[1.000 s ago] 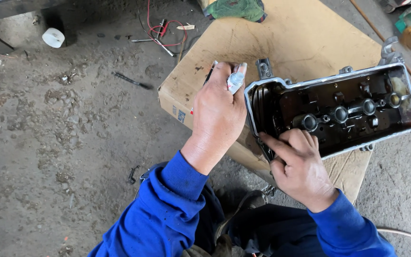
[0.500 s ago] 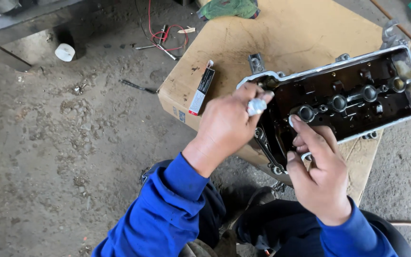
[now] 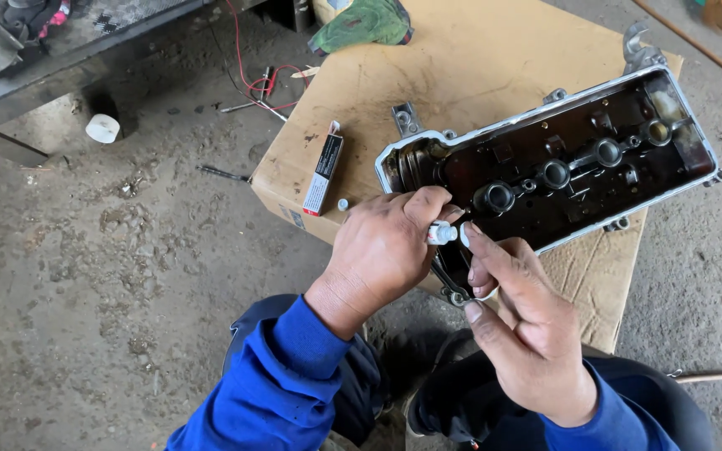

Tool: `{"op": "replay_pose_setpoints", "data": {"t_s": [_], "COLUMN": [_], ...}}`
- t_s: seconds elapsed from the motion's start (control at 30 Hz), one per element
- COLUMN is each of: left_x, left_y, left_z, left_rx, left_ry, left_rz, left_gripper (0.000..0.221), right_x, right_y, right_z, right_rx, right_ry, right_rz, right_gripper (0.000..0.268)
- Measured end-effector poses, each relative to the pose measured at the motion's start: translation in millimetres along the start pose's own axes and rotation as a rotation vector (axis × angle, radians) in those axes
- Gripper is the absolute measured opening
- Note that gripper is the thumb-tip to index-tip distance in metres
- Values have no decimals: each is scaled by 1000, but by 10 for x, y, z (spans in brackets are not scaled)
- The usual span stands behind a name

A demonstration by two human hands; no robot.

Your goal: Applying sealant to the gasket surface of an engine valve cover

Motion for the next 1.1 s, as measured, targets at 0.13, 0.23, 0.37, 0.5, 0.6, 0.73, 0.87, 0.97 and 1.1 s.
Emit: {"op": "replay_pose_setpoints", "data": {"t_s": [0.13,0.23,0.37,0.5,0.6,0.73,0.87,0.97,1.1], "left_x": [-4,1,-5,4,47,128,138,134,141], "left_y": [-2,-13,-25,-53,62,262,331,358,379], "left_z": [3,-1,-12,-88,-254,-444,-513,-488,-450], "left_rx": [-5,19,38,-14,-139,-284,-224,-244,-249], "left_ry": [-10,-6,4,27,246,403,383,356,378], "left_rz": [-15,-24,-26,54,95,156,256,273,261], "left_gripper": [22,25,26,24,11,14,20,18,20], "right_x": [12,25,23,-12,146,286,362,400,425], "right_y": [-9,-17,-24,26,67,40,-49,-104,-159], "right_z": [44,69,82,245,402,649,776,748,750], "right_rx": [-17,-37,-29,312,144,-235,-416,-523,-593], "right_ry": [-23,12,15,-51,-123,-135,8,116,179], "right_rz": [4,-8,-11,-34,-5,-81,-171,-198,-276], "right_gripper": [63,64,65,47,57,55,54,52,52]}}
Point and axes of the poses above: each hand's wrist, its own x-axis towards the middle knuckle, its own y-axis out of the back of the hand, z = x × y, the point moved 4 cm from there along x, towards the middle knuckle, and after that the axes turned 8 degrees about y, right-handed, at the moved point
